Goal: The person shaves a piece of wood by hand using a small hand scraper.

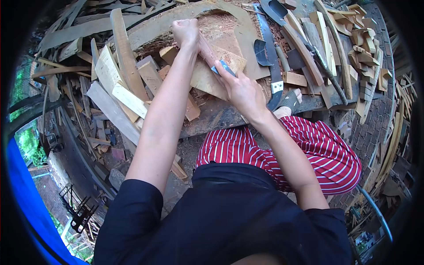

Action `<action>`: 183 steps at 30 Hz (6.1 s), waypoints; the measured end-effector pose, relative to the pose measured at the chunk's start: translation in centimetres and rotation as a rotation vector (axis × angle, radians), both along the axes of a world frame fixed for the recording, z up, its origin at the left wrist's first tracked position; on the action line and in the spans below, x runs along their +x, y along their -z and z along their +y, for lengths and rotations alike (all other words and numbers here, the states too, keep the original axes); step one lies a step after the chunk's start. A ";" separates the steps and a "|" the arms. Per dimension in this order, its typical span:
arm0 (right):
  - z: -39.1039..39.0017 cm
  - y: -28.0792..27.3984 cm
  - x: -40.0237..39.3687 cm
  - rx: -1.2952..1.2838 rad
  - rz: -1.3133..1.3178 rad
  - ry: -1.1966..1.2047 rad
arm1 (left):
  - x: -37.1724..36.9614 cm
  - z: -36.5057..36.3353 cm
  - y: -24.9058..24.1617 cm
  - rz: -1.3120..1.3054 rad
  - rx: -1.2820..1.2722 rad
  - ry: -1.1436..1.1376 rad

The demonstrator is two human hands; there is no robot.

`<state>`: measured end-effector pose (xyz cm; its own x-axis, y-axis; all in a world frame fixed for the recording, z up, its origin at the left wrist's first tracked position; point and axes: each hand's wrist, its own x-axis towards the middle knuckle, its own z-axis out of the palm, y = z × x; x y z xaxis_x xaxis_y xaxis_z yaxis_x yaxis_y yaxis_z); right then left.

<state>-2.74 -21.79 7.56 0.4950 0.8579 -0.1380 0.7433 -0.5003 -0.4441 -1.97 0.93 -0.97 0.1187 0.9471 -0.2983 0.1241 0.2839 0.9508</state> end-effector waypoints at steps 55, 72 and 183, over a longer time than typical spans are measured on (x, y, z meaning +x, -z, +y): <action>-2.7 -1.1 0.5 -0.077 -0.079 -0.069 | 0.4 -1.3 -0.4 0.085 0.070 -0.013; -1.3 -1.8 0.5 -0.107 -0.128 -0.086 | 0.8 -1.7 -2.1 0.272 0.119 -0.034; -3.1 -1.3 -0.3 -0.079 -0.245 -0.003 | 3.4 -2.1 -0.6 0.629 0.224 -0.030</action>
<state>-3.00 -24.86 8.83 0.5193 0.8508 -0.0807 0.8255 -0.5238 -0.2101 1.42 -1.12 -0.41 -0.0407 0.9943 -0.0983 0.6690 0.1002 0.7364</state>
